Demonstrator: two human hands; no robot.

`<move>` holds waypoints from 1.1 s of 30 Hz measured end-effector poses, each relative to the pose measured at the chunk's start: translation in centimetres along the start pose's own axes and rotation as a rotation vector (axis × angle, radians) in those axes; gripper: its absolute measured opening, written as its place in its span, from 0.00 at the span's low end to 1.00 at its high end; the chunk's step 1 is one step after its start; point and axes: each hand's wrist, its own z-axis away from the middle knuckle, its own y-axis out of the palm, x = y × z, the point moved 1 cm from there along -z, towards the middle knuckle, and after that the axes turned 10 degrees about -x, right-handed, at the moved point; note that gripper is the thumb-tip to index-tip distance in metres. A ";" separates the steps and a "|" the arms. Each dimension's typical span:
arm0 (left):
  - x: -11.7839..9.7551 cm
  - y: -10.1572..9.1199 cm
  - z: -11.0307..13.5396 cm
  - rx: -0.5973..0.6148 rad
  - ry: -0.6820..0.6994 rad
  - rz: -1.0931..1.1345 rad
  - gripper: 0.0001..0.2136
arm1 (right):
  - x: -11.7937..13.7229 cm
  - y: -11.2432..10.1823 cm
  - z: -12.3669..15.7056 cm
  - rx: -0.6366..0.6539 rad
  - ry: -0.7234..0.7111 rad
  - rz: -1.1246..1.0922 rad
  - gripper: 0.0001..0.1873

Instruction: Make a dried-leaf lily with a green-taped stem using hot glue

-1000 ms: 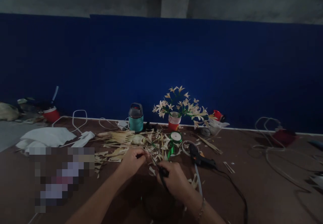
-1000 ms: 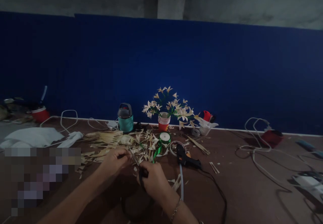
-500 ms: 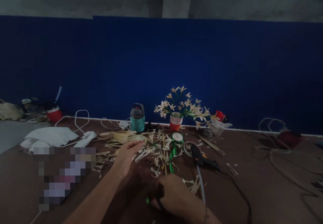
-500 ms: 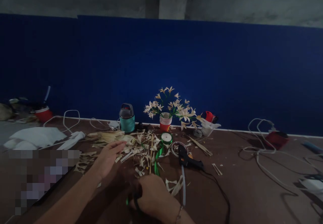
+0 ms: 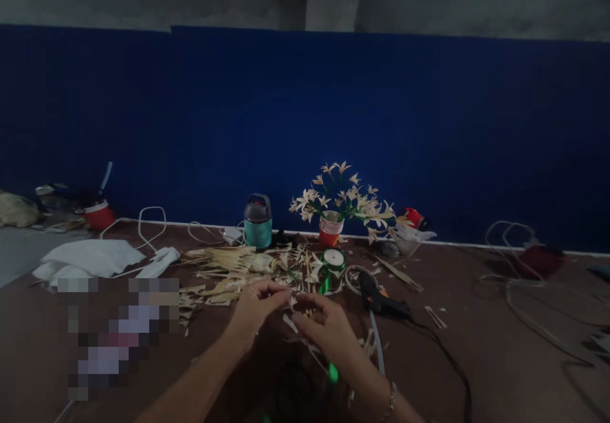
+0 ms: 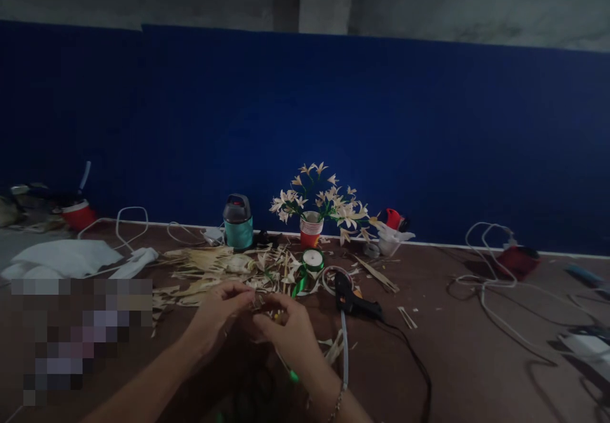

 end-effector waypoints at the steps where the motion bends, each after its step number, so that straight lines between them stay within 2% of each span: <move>1: 0.1 0.2 0.2 0.006 -0.009 -0.014 0.10 | 0.0 0.2 0.0 -0.005 -0.019 -0.009 0.11; 3: 0.1 0.5 0.7 0.016 -0.030 -0.022 0.10 | -0.1 0.4 0.0 -0.015 -0.032 0.007 0.07; 9: -0.5 0.8 1.3 0.073 -0.049 0.043 0.10 | -0.5 0.4 0.1 -0.048 0.054 0.007 0.07; 16: -0.2 0.7 1.3 0.074 -0.084 0.048 0.11 | -0.1 0.3 0.1 -0.031 0.052 -0.005 0.06; 23: 0.6 0.3 0.6 0.105 -0.138 0.084 0.11 | 0.3 0.0 0.1 -0.082 -0.079 0.131 0.08; 33: 0.6 0.5 0.8 0.016 -0.132 0.060 0.09 | 0.2 -0.1 0.2 -0.126 -0.195 0.246 0.09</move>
